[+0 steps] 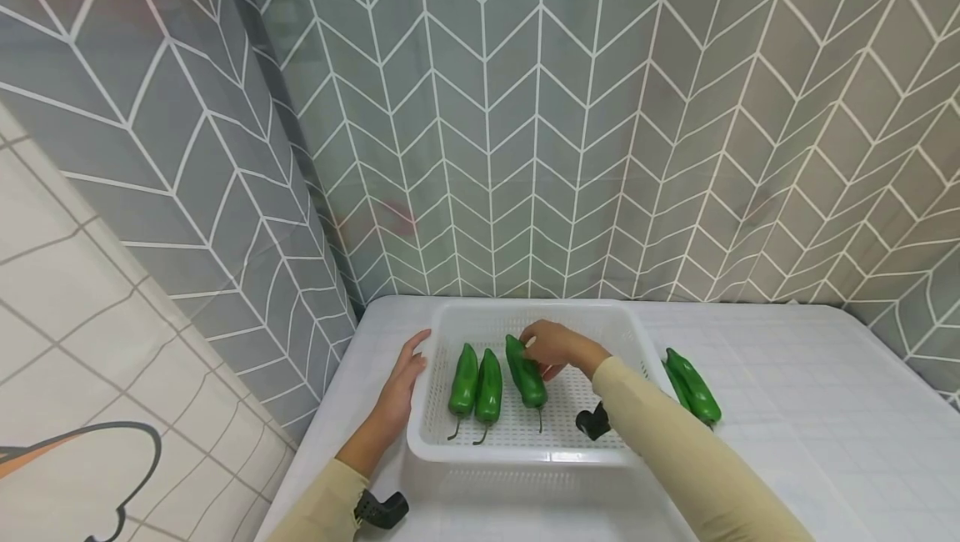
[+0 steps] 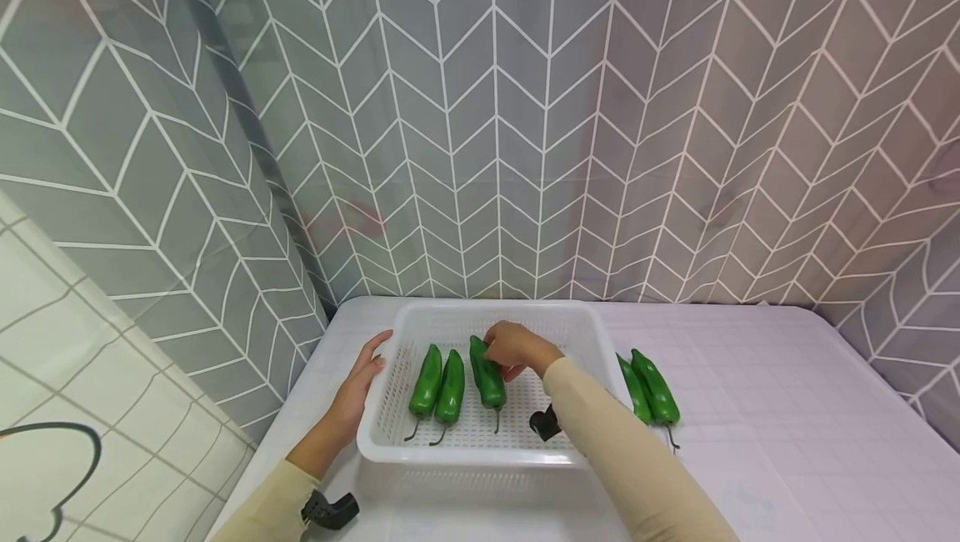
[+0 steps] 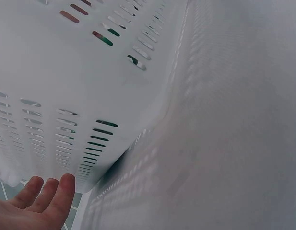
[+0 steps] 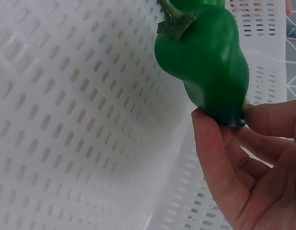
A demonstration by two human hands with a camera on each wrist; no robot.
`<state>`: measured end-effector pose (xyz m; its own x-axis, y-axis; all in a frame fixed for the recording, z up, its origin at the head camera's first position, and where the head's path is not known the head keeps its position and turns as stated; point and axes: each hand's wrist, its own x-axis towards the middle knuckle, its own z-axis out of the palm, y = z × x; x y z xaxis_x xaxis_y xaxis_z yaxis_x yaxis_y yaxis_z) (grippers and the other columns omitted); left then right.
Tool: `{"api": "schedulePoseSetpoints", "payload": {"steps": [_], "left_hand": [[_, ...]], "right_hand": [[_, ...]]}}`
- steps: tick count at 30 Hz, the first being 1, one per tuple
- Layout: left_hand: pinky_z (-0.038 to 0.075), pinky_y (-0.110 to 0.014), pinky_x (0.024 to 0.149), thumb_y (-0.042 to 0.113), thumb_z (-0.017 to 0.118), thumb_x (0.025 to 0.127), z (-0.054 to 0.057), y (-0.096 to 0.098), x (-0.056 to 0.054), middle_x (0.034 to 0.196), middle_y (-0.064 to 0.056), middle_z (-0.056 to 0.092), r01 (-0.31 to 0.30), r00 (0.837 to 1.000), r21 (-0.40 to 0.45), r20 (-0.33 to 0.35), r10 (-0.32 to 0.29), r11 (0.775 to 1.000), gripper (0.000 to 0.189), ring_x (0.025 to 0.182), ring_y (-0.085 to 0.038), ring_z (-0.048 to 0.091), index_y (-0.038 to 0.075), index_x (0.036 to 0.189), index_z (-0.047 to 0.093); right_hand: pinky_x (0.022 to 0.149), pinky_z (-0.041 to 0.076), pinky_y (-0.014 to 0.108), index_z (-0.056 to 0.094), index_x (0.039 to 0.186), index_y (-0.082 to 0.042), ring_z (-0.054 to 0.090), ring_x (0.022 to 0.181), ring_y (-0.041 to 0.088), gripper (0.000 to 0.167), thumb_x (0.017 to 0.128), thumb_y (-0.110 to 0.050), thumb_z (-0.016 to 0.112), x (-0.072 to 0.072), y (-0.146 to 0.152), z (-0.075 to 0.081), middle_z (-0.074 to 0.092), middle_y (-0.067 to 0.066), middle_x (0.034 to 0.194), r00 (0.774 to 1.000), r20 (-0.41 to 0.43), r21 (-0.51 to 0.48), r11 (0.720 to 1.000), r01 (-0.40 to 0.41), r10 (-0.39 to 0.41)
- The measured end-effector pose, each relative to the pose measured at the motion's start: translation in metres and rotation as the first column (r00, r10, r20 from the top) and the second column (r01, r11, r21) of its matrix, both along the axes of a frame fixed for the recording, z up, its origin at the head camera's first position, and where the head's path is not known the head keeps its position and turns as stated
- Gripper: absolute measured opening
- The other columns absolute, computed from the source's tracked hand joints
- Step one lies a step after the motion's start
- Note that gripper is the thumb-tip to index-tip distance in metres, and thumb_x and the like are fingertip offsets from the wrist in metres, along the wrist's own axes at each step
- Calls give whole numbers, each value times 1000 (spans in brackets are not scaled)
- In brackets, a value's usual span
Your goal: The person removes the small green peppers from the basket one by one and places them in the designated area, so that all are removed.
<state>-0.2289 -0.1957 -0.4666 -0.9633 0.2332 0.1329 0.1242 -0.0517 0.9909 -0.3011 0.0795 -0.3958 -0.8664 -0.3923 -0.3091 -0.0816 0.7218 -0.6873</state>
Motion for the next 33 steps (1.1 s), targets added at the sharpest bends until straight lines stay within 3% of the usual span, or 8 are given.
{"api": "schedulePoseSetpoints", "payload": {"steps": [7, 16, 33], "left_hand": [[42, -35, 108, 23, 23, 111, 0, -1, 0, 161, -19, 28, 21, 999, -16, -26, -22, 1000, 50, 144, -41, 34, 19, 160, 16], [37, -50, 112, 21, 24, 110, -1, -1, 0, 161, -17, 29, 7, 1000, 4, -6, -7, 1000, 50, 144, -41, 35, 21, 160, 18], [36, -44, 114, 20, 23, 111, -4, -3, -3, 163, -15, 27, 20, 1000, 2, -2, -20, 1000, 49, 146, -37, 33, 24, 160, 18]], "right_hand": [[67, 62, 39, 56, 136, 8, 72, 86, 29, 38, 100, -5, 58, -2, 9, 3, 68, 18, 102, 1000, -1, -40, 999, 0, 0], [67, 62, 39, 55, 136, 9, 72, 86, 29, 39, 101, -6, 58, -1, 18, 8, 69, 17, 101, 1000, 2, -61, 998, 19, -19], [68, 62, 39, 54, 136, 10, 73, 86, 29, 39, 101, -6, 57, -3, 36, 14, 68, 19, 104, 1000, -13, -80, 997, 20, -22]]}}
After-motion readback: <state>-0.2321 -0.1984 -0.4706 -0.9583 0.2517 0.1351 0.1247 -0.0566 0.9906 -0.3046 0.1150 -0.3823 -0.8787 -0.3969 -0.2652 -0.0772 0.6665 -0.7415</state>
